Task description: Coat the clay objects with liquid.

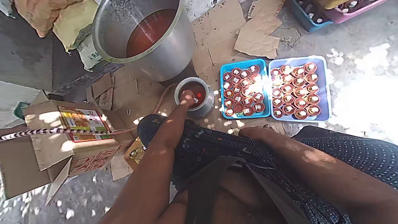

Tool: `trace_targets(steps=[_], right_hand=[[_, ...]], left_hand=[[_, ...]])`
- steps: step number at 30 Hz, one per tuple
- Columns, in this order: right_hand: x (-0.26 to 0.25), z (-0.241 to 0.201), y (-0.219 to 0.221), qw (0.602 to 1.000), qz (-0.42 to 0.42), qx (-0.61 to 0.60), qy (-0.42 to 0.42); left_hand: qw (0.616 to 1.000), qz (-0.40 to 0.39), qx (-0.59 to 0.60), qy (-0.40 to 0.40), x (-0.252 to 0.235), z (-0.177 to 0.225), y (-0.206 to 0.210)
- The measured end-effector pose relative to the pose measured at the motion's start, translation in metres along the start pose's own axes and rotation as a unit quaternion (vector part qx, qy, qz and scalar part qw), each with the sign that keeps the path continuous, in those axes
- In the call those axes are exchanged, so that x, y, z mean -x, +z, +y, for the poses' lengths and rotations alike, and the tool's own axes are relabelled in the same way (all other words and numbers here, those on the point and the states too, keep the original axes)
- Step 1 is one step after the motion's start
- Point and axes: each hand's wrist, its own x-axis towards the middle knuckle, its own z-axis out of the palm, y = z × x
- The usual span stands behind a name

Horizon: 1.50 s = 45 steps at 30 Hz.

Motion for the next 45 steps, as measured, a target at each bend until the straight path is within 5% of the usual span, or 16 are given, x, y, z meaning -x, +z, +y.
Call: trace_targets(steps=[19,33,35,37,41,45], right_hand=[[-0.002,0.002,0.002,1.0,0.003,0.002,0.003],[-0.02,0.029,0.019,0.999,0.032,0.018,-0.026],[-0.005,0.018,0.017,0.998,0.045,0.039,-0.027],[0.017,-0.02,-0.005,0.996,-0.043,0.036,0.073],[-0.016,0.012,0.006,1.0,-0.023,0.014,-0.011],[0.003,0.0,-0.003,1.0,-0.024,0.001,0.003]], left_hand=[[1.0,-0.001,0.008,-0.021,0.003,0.005,0.003],[0.991,0.11,0.081,0.002,0.011,0.015,-0.038],[0.991,0.108,0.078,0.003,0.011,0.014,-0.036],[0.993,0.099,0.068,-0.001,0.006,0.012,-0.029],[0.997,0.065,0.038,-0.004,0.004,0.01,-0.014],[0.999,0.036,0.0,-0.01,0.001,0.01,-0.008]])
